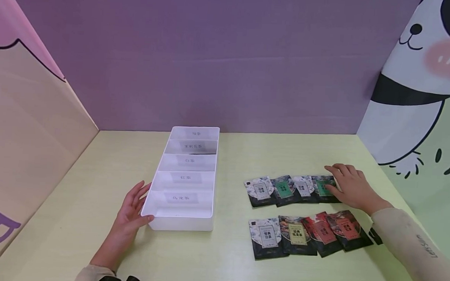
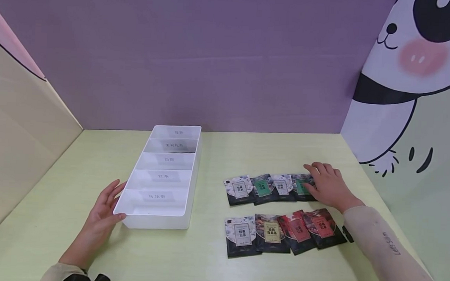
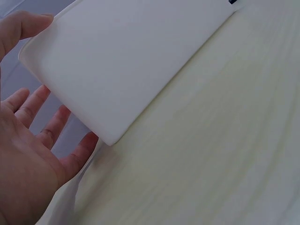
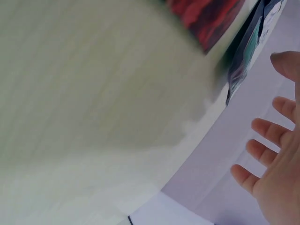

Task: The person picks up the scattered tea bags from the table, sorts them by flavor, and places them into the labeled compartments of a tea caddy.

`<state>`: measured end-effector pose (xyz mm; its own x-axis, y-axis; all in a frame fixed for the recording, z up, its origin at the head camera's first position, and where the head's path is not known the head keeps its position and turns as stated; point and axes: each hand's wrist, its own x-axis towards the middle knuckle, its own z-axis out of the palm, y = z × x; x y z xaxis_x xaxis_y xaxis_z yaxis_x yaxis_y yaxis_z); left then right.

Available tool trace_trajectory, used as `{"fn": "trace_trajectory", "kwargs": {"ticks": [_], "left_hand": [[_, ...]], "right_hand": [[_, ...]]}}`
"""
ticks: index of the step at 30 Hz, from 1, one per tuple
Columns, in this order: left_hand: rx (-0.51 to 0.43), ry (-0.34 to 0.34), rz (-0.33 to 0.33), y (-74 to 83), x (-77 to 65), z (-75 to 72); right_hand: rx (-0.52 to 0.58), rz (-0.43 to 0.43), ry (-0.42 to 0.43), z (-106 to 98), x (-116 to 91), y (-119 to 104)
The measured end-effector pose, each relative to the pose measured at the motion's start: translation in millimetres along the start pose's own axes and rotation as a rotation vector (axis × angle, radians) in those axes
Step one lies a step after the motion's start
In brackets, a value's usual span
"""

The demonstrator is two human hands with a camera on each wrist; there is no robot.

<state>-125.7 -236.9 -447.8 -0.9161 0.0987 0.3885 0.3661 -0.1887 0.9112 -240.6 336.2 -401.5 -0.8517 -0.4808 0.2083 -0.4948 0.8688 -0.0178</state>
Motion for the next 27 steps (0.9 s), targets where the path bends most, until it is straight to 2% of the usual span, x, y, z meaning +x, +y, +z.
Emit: {"fn": "trace_trajectory", "kwargs": {"ticks": [12, 20, 27], "left_hand": [[-0.003, 0.004, 0.002, 0.7, 0.7, -1.0], [-0.003, 0.002, 0.004, 0.6, -0.1, -1.0], [-0.005, 0.0, 0.004, 1.3, -0.3, 0.7]], "right_hand": [[0.116, 0.08, -0.22, 6.9, 3.2, 5.6], [0.168, 0.091, -0.207, 5.3, 8.8, 9.5], [0.334, 0.101, -0.181, -1.2, 11.5, 10.7]]}}
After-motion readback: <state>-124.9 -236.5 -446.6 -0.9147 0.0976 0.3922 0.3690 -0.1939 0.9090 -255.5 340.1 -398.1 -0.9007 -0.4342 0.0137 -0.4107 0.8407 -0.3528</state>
